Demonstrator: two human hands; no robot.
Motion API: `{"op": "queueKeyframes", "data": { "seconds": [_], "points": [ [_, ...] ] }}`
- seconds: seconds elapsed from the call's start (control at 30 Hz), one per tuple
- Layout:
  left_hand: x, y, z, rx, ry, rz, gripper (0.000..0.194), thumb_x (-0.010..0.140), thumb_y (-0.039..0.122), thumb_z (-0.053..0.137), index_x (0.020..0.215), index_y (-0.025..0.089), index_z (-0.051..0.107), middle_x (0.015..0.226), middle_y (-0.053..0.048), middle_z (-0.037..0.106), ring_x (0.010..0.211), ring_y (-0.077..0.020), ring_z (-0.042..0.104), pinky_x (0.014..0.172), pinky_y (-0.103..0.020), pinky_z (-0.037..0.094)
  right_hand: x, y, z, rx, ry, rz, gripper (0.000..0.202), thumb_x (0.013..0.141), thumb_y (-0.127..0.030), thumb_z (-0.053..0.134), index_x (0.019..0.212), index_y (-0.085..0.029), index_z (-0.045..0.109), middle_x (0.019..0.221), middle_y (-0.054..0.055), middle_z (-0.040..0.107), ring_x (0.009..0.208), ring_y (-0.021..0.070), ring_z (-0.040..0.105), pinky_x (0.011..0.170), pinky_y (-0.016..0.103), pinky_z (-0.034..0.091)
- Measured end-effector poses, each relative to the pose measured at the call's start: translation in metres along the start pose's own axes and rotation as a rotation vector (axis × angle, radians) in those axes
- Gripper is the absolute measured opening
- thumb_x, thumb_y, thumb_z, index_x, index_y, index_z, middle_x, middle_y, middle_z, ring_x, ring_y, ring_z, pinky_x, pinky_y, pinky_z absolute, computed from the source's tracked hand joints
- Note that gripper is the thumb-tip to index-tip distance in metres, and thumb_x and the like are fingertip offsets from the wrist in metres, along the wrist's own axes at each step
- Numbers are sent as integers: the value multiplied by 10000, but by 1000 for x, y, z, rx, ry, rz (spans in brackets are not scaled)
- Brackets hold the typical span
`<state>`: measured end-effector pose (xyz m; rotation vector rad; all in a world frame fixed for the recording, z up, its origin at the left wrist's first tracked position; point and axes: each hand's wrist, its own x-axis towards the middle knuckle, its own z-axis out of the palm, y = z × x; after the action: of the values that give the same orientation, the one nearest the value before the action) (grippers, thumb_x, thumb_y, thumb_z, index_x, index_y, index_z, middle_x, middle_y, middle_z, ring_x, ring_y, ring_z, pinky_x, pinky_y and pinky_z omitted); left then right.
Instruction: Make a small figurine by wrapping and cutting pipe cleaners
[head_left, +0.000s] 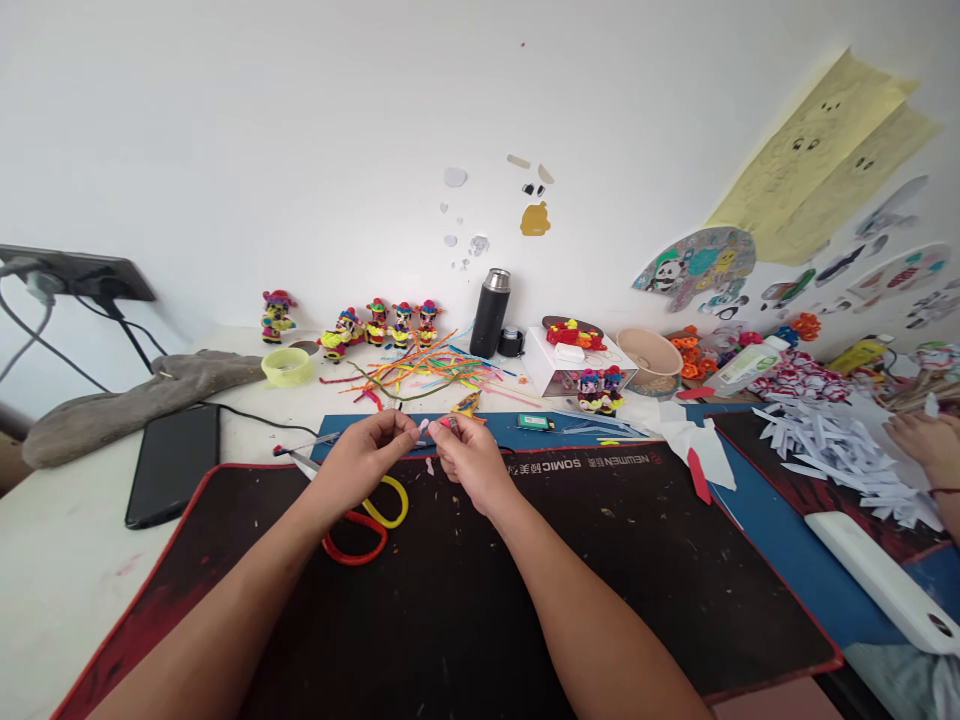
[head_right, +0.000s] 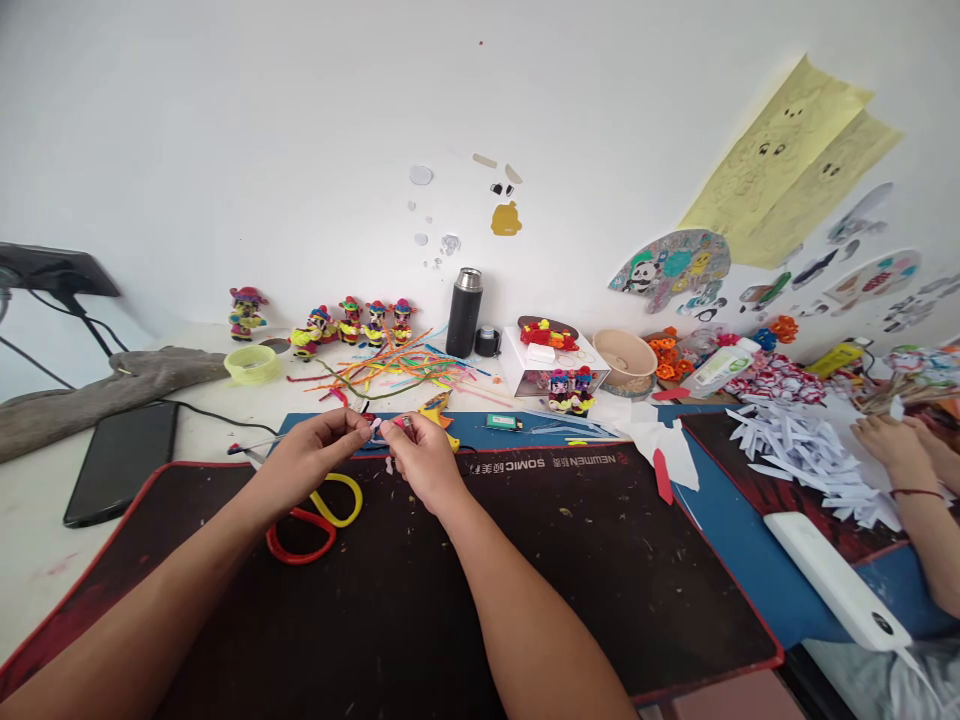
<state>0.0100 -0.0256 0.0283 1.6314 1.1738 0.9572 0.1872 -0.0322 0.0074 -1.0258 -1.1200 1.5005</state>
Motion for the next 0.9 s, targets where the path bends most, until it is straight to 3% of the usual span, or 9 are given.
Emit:
{"op": "queueKeyframes", "data": {
  "seconds": [0.23, 0.57, 0.9],
  "points": [
    [0, 1, 0, 10, -10, 4, 515, 851, 714, 643, 813, 200, 643, 740, 3, 622, 698, -178, 535, 642, -271, 440, -1, 0, 1, -84, -5, -19, 453, 813, -614, 763, 812, -229, 523, 563, -106, 386, 432, 69, 306, 412, 219, 189],
    [0, -2, 0, -33, -15, -10, 468, 853, 666, 666, 811, 201, 638, 733, 19, 580, 687, -165, 500, 642, -266, 409, -1, 3, 0, -124, -10, -43, 453, 837, -634, 736, 809, -230, 533, 580, -93, 405, 438, 74, 315, 420, 227, 189],
    [-1, 2, 0, -118, -42, -91, 462, 848, 656, 691, 813, 200, 627, 672, 50, 473, 607, -133, 379, 563, -249, 317, 0, 7, -1, -146, -2, -59, 429, 845, -616, 735, 821, -225, 560, 594, -91, 406, 445, 74, 307, 426, 231, 214]
  ]
}}
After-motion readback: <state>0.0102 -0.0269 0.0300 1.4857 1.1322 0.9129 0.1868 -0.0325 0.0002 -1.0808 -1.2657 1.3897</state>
